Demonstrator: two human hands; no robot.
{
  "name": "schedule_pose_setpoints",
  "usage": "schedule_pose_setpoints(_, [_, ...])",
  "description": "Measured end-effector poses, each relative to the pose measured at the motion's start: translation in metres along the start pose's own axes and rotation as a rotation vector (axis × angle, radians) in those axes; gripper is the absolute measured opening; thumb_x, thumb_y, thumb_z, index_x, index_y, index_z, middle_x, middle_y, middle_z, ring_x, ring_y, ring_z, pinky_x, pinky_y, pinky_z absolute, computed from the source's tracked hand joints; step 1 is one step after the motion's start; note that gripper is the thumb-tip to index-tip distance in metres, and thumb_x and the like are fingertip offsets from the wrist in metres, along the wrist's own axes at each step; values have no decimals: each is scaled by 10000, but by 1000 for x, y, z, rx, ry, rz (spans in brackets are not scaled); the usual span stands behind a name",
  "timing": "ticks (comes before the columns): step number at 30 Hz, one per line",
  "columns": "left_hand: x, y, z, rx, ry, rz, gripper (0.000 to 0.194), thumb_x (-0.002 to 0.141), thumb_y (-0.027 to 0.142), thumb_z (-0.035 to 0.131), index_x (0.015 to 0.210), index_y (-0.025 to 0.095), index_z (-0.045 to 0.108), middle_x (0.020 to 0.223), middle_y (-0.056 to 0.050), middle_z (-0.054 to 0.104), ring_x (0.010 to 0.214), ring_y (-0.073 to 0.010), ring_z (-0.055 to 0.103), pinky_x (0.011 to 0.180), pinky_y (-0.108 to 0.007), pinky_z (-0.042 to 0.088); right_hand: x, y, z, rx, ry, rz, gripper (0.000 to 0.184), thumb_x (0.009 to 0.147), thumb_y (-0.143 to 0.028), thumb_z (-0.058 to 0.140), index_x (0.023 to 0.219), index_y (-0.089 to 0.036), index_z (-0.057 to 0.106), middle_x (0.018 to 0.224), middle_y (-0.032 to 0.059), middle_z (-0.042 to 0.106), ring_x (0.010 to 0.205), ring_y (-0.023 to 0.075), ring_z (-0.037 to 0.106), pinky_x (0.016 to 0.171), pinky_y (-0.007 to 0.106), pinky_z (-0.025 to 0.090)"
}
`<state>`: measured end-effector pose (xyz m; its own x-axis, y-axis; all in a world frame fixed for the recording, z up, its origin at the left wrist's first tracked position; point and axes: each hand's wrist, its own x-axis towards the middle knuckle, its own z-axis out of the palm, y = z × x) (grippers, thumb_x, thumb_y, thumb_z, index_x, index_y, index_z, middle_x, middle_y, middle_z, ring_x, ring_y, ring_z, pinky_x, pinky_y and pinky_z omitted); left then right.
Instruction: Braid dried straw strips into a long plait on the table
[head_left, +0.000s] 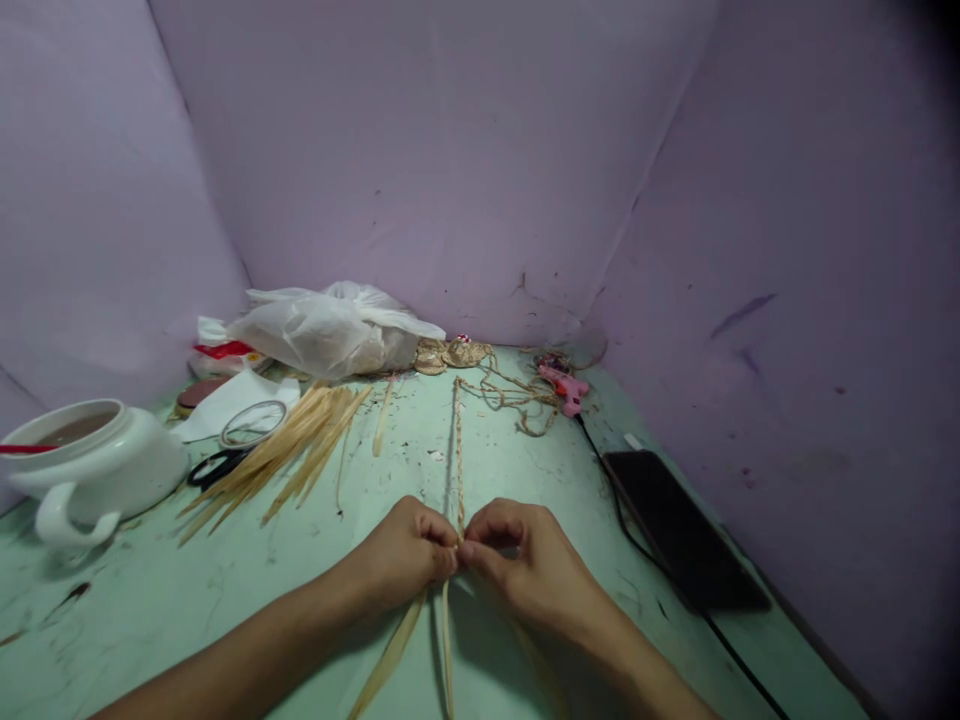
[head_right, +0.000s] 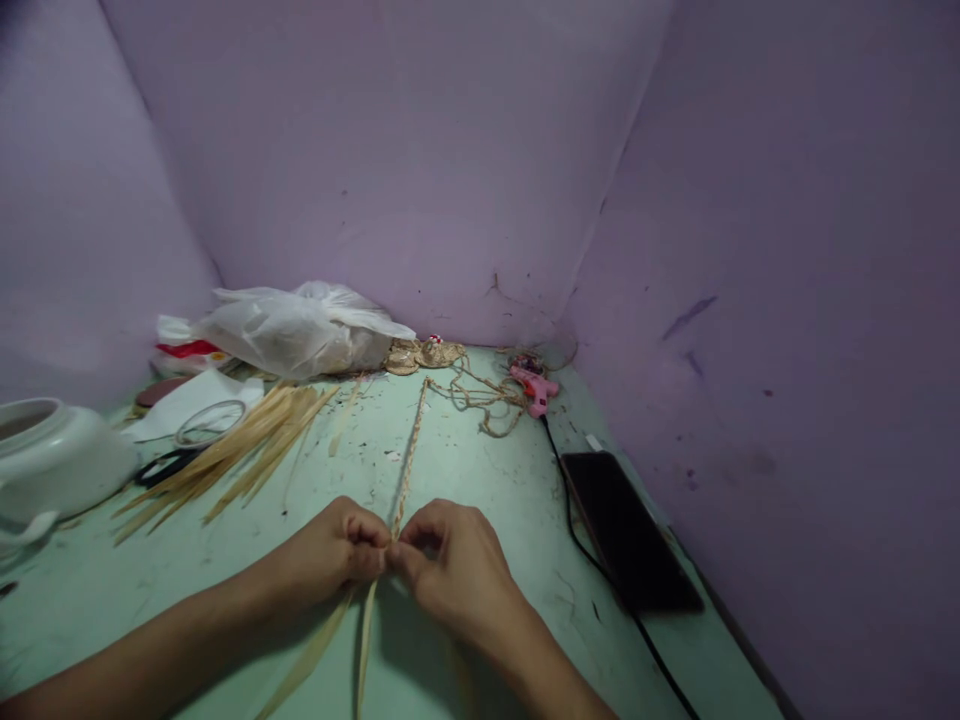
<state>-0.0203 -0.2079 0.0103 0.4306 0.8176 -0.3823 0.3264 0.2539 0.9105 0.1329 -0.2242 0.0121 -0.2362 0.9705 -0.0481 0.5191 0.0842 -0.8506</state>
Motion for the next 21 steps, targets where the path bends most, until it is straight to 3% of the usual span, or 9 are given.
schedule_pose_setpoints(2, [-1,1,0,-22,-12,15,136,529,216,469,421,154,411,351,67,283,368,-39,213,400,-222,136,3,1,0,119,-44,49,180,676,-272,538,617,-112,598,572,20,570,532,84,465,484,193,321])
schedule_pose_setpoints(5, [-2,1,0,-30,-12,34,157,539,214,472,416,157,392,355,68,272,374,-37,203,404,-223,125,9,4,2,402,-141,230,181,605,-278,602,584,-120,515,461,-32,480,421,52,392,434,191,297])
schedule_pose_setpoints(8, [-2,1,1,-29,-28,49,127,548,215,471,447,141,454,364,63,292,379,-41,208,409,-222,133,10,5,8,666,-204,407,266,520,-286,662,601,-147,451,436,-61,449,379,58,400,430,220,349])
schedule_pose_setpoints(11, [-2,-1,1,-18,-65,107,179,583,242,455,526,104,553,415,37,371,410,-51,243,429,-221,167,8,1,11,811,-221,431,315,505,-283,679,665,-159,438,497,-55,482,415,73,447,421,215,358])
schedule_pose_setpoints(16, [-2,-6,3,231,60,123,171,600,212,444,457,128,483,438,48,268,455,-60,220,442,-220,163,7,-4,9,629,-239,416,215,576,-261,636,621,-146,460,397,-106,321,334,8,227,366,178,120])
schedule_pose_setpoints(21, [-9,-1,6,563,154,126,220,646,239,434,442,155,444,452,38,278,457,-77,260,459,-222,175,10,6,12,437,-178,361,171,550,-229,631,496,-103,528,376,-80,320,377,17,208,404,209,116])
